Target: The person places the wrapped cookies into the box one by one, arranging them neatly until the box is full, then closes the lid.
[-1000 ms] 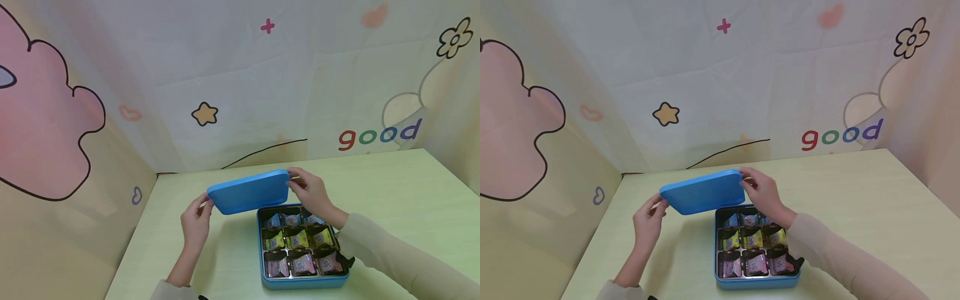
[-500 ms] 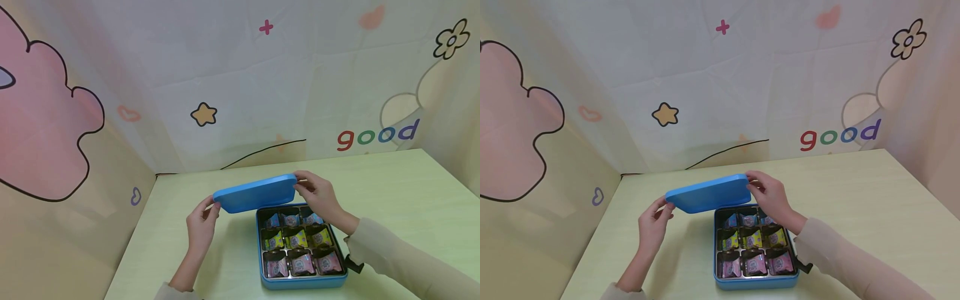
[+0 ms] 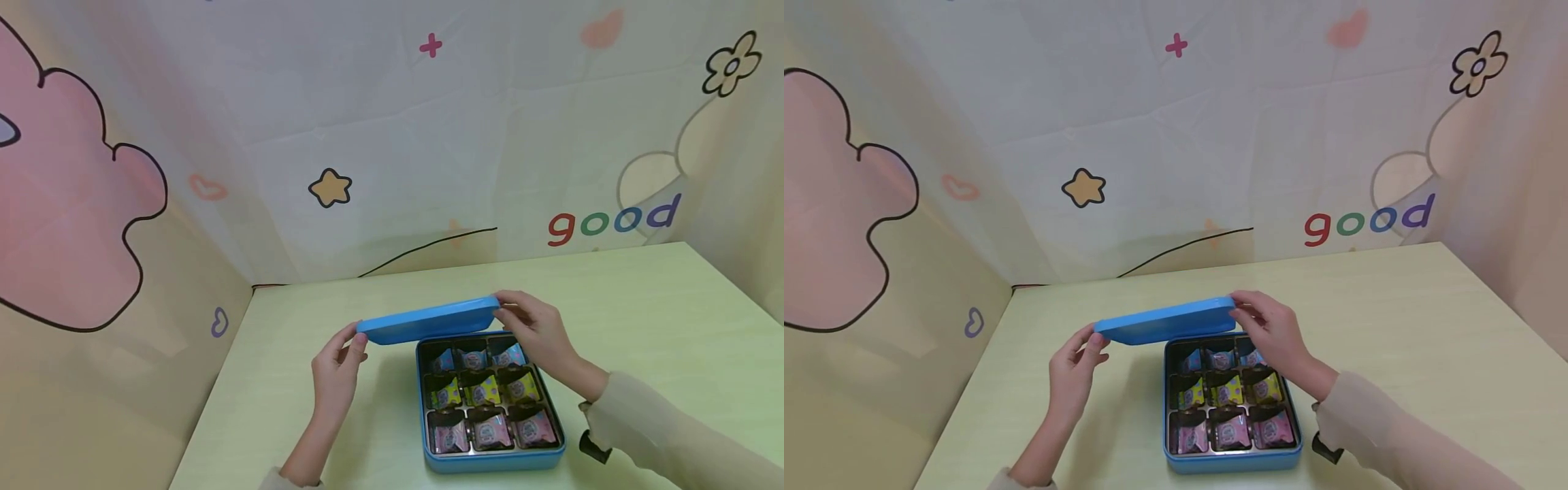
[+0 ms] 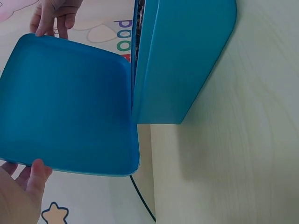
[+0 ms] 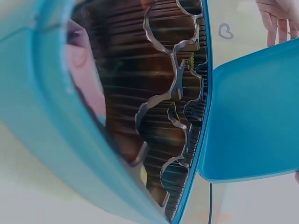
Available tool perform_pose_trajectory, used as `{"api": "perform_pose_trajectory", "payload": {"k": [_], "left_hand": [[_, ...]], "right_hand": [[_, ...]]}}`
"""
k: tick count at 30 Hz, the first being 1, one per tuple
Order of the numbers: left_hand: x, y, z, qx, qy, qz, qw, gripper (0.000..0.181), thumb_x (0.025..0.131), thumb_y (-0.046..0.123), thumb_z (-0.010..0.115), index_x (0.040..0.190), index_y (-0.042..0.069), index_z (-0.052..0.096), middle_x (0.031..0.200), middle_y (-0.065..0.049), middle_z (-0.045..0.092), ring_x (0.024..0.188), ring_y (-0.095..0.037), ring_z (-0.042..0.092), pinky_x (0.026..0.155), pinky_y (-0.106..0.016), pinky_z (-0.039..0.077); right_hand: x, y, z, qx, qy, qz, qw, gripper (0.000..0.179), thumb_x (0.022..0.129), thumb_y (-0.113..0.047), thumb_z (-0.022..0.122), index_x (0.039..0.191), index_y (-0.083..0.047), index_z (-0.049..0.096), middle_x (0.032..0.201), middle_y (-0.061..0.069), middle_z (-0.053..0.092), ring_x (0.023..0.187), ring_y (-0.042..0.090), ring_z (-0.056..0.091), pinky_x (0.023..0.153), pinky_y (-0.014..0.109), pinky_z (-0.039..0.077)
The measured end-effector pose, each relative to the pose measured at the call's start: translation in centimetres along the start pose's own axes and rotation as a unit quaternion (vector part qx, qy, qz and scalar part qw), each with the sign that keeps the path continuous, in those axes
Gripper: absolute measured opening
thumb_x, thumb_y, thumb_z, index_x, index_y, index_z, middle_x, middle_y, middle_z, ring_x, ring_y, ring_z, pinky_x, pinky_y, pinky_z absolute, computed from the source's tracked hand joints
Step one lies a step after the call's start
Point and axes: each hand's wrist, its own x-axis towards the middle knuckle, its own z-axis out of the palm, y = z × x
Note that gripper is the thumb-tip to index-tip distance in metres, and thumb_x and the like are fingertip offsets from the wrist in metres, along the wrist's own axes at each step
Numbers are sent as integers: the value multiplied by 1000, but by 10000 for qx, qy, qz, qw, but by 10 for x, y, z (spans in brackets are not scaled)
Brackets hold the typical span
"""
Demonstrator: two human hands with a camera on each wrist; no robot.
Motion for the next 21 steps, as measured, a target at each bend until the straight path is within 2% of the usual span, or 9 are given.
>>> {"api": "perform_pose_trajectory", "payload": {"k": [7, 10, 17, 21], "left_hand": [[-7, 2, 2, -19, -129, -3, 9999, 35, 85, 27, 57, 115, 9, 60, 114, -8, 60, 87, -18, 65, 76, -25, 51], [-10, 2, 3, -63, -222, 47, 9997, 34, 85, 25, 57, 115, 9, 59, 116, -8, 59, 90, -18, 64, 77, -25, 50], [-16, 2, 7, -340, -438, 133, 9984, 31, 85, 21, 58, 114, 9, 59, 116, -8, 57, 98, -22, 62, 79, -25, 49], [-17, 1, 10, -394, -549, 127, 9976, 30, 85, 21, 59, 112, 10, 59, 116, -11, 57, 100, -21, 60, 80, -26, 49]], "right_hand": [[-8, -1, -7, 116, -61, 141, 9998, 23, 81, 5, 57, 103, -1, 61, 90, -8, 61, 70, -10, 57, 60, 12, 48], [-10, 0, -10, 157, -90, 116, 9998, 23, 80, 5, 58, 103, -1, 61, 88, -12, 60, 66, -7, 56, 61, 11, 47], [-16, 0, -17, 166, -137, 42, 9998, 24, 81, 2, 58, 104, -3, 62, 101, -20, 57, 87, -9, 55, 70, 7, 45], [-19, 0, -21, 316, -203, -103, 9992, 24, 81, 4, 57, 104, -1, 61, 103, -21, 57, 89, -9, 55, 71, 7, 45]]}}
